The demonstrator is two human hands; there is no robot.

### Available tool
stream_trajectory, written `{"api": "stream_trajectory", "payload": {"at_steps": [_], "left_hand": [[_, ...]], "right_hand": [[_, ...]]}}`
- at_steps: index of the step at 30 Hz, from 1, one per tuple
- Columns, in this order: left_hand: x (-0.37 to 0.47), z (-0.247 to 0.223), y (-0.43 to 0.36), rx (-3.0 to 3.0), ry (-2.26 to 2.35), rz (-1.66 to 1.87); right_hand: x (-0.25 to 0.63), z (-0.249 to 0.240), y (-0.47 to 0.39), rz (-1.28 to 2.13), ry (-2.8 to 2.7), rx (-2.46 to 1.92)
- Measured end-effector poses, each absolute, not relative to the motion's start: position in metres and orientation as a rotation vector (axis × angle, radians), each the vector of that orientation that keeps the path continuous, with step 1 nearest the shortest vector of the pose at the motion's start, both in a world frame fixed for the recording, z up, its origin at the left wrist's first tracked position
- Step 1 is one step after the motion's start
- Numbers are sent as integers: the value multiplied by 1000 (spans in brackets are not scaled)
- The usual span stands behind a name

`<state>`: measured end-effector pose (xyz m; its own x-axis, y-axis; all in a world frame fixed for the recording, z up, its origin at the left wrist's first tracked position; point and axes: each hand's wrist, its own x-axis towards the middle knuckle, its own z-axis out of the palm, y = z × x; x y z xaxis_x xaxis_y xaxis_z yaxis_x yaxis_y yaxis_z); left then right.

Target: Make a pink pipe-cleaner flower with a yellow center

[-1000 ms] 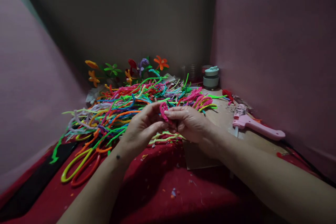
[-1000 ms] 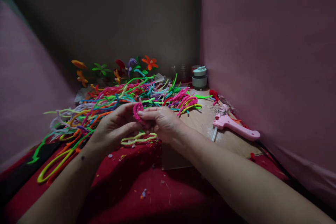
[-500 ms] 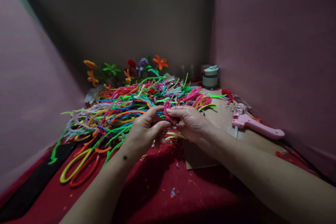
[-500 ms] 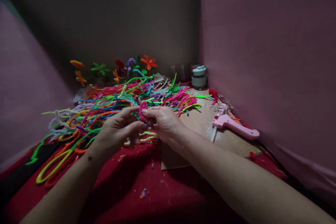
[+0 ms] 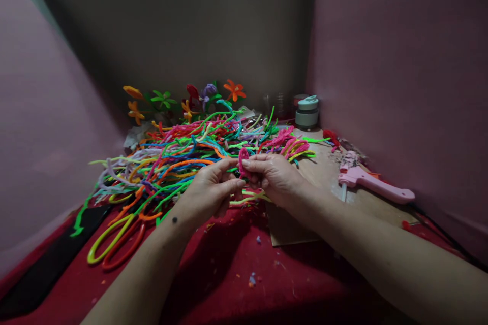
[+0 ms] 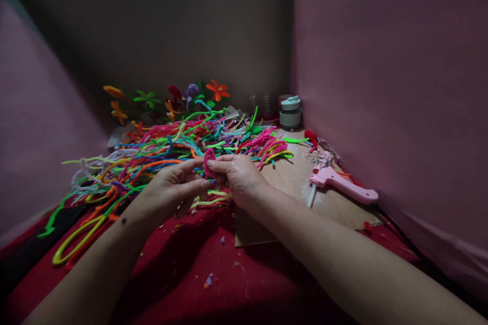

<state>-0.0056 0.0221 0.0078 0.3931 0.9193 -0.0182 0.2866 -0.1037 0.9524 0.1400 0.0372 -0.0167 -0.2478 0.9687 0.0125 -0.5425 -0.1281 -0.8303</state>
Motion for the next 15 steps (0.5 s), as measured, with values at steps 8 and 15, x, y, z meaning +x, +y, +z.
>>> {"api": "stream_trajectory", "payload": {"at_steps": [8, 15], "left_hand": [[-3, 7, 23, 1380, 1004, 772], [3, 9, 18, 1551, 1068, 870]], "right_hand": [[139, -13, 30, 1607, -868, -717], [140, -15, 34, 1544, -896, -658]]}}
